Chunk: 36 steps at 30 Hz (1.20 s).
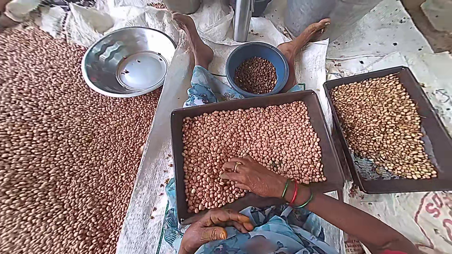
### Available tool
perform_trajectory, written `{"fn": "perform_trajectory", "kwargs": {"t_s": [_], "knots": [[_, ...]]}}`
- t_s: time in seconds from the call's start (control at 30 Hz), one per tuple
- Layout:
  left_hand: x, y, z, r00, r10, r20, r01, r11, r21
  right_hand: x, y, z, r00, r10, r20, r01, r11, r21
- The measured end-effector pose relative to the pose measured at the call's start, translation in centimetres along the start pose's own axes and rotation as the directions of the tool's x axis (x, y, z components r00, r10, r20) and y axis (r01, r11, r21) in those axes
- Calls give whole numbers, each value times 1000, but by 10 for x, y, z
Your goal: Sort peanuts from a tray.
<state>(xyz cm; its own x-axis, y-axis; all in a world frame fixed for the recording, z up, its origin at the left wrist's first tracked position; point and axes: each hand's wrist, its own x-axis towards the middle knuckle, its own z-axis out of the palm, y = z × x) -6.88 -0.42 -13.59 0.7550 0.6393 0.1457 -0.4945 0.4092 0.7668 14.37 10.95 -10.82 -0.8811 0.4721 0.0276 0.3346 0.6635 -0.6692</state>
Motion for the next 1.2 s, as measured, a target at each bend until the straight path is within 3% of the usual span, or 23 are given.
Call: {"fn": "perform_trajectory", "kwargs": {"t_s": [0.13, 0.23, 0.3, 0.37, 0.43, 0.5, 0.6, 0.7, 0.97, 1.07, 1.2], "knots": [[1, -1, -2, 1000, 3, 28, -2, 1000, -20, 47, -23, 18, 993, -29, 118, 16, 994, 112], [-2, -1, -3, 1000, 1, 18, -1, 1000, -10, 40, -14, 33, 988, -79, 135, 75, 997, 36], [-5, 1, -3, 1000, -2, 11, 2, 1000, -9, 11, -7, 6, 976, 87, 201, -78, 996, -52], [-4, 0, -3, 1000, 7, 17, -7, 1000, 0, -23, 0, -34, 892, 404, 201, -367, 909, -198], [-2, -2, -2, 999, 24, 26, -25, 1000, 14, -56, 13, -63, 798, 603, 0, -576, 763, -293], [2, -2, -2, 999, 28, 42, -30, 999, 25, -81, 26, -82, 779, 570, -259, -626, 715, -311], [3, -1, -2, 999, 22, 40, -24, 999, 34, -89, 31, -94, 791, 478, -382, -585, 773, -245], [0, -1, -3, 999, 15, 29, -16, 999, 30, -68, 25, -81, 811, 464, -355, -543, 823, -165], [-1, -2, -2, 1000, 24, 20, -24, 1000, -14, -51, 18, -47, 807, 569, -159, -587, 803, -106], [2, -3, -3, 999, 24, 35, -23, 1000, -5, -41, 18, -43, 873, 454, -180, -474, 875, -93], [1, -1, -3, 999, 11, 42, -11, 1000, -4, 2, 51, -55, 900, 181, -396, -276, 941, -196]]}}
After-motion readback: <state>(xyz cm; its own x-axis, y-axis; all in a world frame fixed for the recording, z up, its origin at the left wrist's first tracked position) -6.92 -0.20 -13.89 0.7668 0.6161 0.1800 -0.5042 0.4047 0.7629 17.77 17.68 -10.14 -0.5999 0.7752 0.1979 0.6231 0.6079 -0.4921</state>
